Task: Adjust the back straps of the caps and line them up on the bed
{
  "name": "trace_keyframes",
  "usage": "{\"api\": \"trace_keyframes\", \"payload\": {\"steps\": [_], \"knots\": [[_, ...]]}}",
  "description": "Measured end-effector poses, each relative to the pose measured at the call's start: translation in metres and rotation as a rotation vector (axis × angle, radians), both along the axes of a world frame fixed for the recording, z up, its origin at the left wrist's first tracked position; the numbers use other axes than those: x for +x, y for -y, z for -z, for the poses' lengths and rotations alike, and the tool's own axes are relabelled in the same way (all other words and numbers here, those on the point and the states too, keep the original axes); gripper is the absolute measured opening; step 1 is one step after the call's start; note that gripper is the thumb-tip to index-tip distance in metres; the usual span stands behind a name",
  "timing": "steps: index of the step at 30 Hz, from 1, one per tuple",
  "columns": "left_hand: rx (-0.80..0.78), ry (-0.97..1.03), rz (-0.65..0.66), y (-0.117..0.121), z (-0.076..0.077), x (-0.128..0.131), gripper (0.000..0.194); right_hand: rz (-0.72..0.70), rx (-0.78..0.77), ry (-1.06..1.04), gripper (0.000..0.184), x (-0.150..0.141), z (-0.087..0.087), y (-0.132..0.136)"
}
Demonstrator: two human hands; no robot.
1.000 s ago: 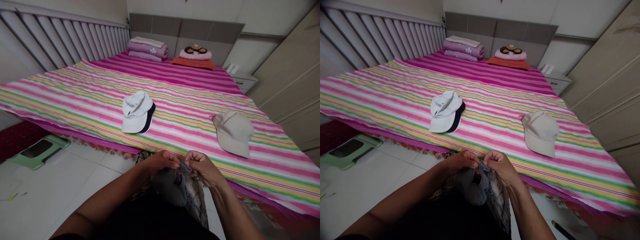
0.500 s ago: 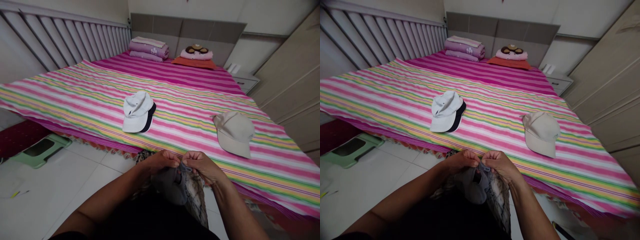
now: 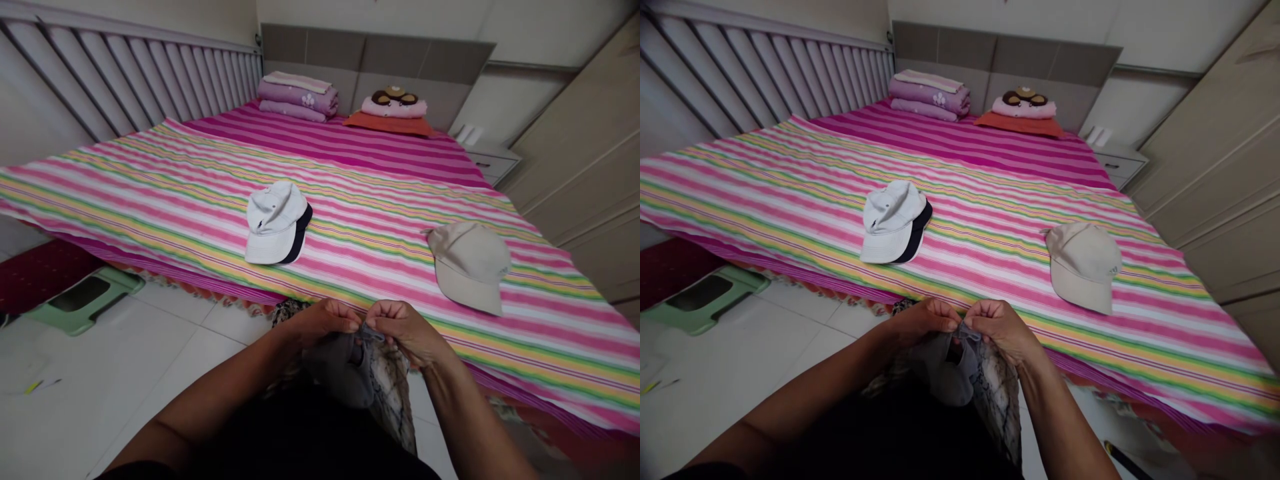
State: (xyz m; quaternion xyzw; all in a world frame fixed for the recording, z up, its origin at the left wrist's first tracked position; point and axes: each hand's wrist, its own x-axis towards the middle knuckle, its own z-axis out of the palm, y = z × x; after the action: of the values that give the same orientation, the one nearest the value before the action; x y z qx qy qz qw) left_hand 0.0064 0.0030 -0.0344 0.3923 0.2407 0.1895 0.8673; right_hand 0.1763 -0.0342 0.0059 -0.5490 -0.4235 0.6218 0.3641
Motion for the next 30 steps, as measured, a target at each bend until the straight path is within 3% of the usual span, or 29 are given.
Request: {"api": "trace_keyframes", "payload": {"steps": [10, 16, 19, 23, 25, 27, 30], "knots": [[-0.041, 0.019, -0.023, 0.0, 0.002, -0.002, 0.022, -0.119, 0.057, 0.088, 0.019, 0.005, -0.007, 0.009], [0.035, -0.05, -0.012, 0.0, 0.0, -0.001, 0.019, -0.194, 0.18, 0.116, 0.014, 0.002, -0.008, 0.009], [0.013, -0.066, -0.039, 0.0, -0.003, -0.001, 0.018, -0.157, 0.219, 0.155, 0.022, -0.001, -0.01, 0.009], [-0.034, 0.02, -0.025, -0.003, -0.007, -0.006, 0.022, -0.084, 0.37, 0.403, 0.037, -0.001, -0.014, 0.015], [-0.065, 0.081, -0.023, -0.005, -0.007, -0.009, 0.023, -0.108, 0.391, 0.408, 0.047, -0.002, -0.009, 0.019], [-0.094, 0.123, -0.031, -0.006, -0.006, -0.01, 0.024, -0.143, 0.343, 0.283, 0.055, -0.005, 0.001, 0.022], [-0.099, 0.153, -0.029, -0.006, -0.005, -0.01, 0.024, -0.092, 0.316, 0.204, 0.051, -0.012, 0.017, 0.026]]}}
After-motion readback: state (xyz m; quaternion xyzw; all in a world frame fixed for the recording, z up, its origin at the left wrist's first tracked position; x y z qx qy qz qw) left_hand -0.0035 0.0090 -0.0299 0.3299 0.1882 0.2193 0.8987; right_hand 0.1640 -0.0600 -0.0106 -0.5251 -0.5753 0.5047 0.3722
